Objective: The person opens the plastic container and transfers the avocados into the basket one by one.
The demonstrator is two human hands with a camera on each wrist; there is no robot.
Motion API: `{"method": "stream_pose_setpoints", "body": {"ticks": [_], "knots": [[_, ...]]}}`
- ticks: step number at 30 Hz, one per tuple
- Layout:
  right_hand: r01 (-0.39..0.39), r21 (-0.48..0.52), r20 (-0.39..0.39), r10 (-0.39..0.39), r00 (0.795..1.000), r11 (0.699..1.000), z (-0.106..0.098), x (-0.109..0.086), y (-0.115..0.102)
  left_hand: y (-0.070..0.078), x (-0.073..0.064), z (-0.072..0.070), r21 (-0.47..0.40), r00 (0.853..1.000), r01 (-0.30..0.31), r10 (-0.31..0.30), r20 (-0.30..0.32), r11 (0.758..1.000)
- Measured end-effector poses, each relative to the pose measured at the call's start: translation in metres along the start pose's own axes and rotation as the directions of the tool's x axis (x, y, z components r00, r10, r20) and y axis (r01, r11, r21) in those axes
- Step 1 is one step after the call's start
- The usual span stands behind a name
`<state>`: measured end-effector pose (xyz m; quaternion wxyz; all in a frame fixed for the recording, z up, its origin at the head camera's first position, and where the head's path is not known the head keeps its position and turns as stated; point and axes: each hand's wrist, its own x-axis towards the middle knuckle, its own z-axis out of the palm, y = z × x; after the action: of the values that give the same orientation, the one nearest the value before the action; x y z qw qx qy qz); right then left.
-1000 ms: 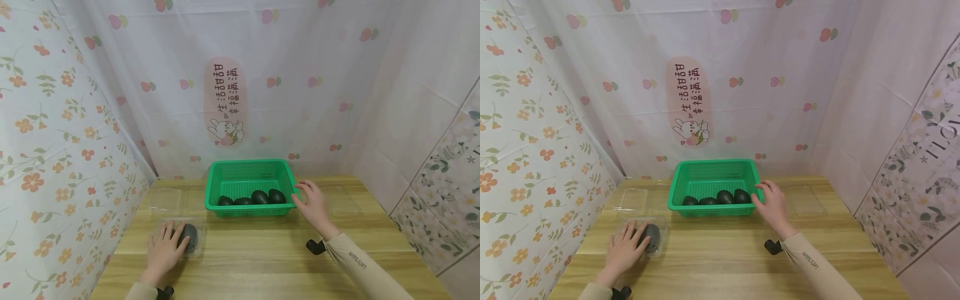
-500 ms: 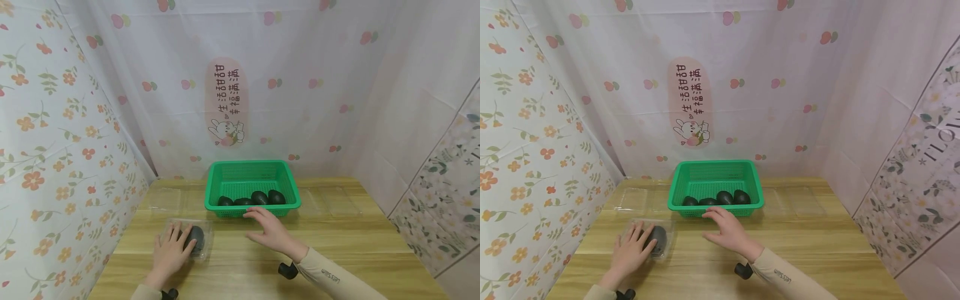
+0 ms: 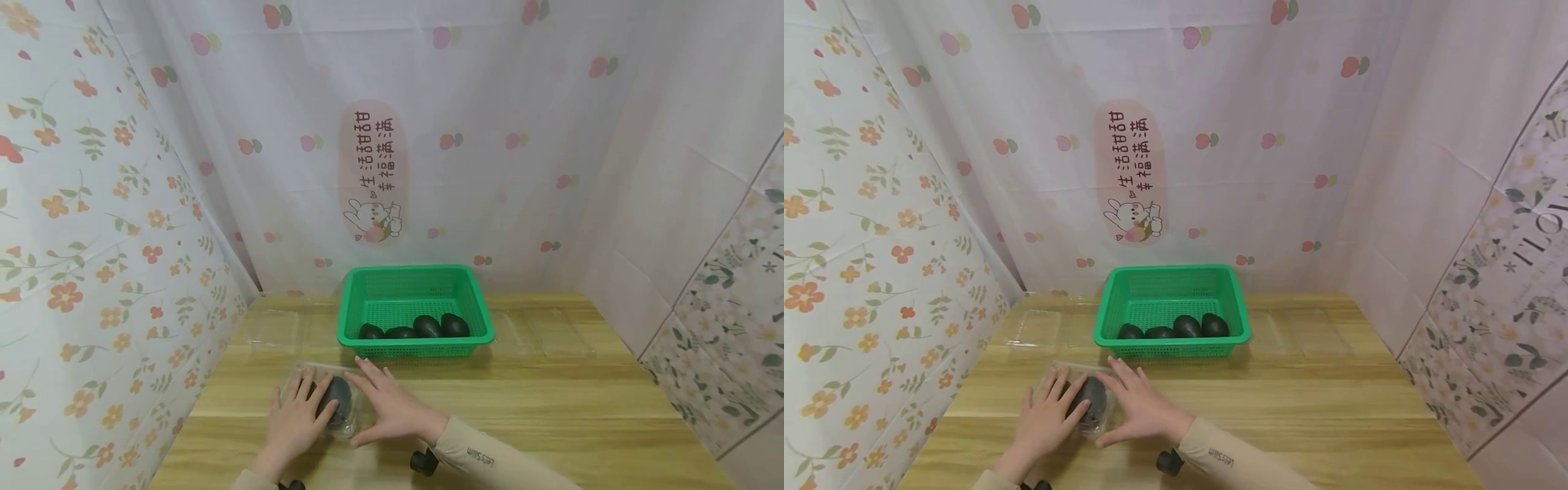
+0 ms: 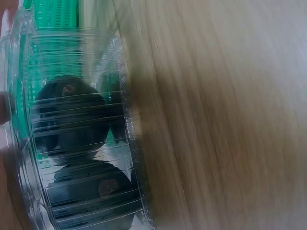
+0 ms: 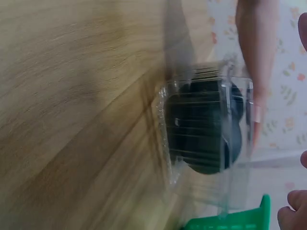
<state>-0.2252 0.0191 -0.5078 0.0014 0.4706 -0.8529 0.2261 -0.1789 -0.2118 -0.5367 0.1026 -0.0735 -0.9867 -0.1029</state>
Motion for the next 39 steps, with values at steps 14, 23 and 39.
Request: {"method": "stream_pose_setpoints", "body": {"ticks": [14,23,39], "knots": [[-0.023,-0.099,0.050,0.028,0.998,0.995,0.017,0.002,0.005,0.028,0.001,0.009,-0.014,0.998,-0.066,0.065,-0.013,0.998],[-0.055,-0.192,0.026,0.062,0.998,0.980,0.021,-0.004,0.005,0.043,0.004,0.010,0.007,0.993,-0.113,0.113,0.017,0.994],[-0.144,-0.195,-0.009,0.145,0.989,0.970,0.022,-0.025,0.004,0.040,0.013,0.014,-0.165,0.967,-0.255,0.256,-0.016,0.953]]}}
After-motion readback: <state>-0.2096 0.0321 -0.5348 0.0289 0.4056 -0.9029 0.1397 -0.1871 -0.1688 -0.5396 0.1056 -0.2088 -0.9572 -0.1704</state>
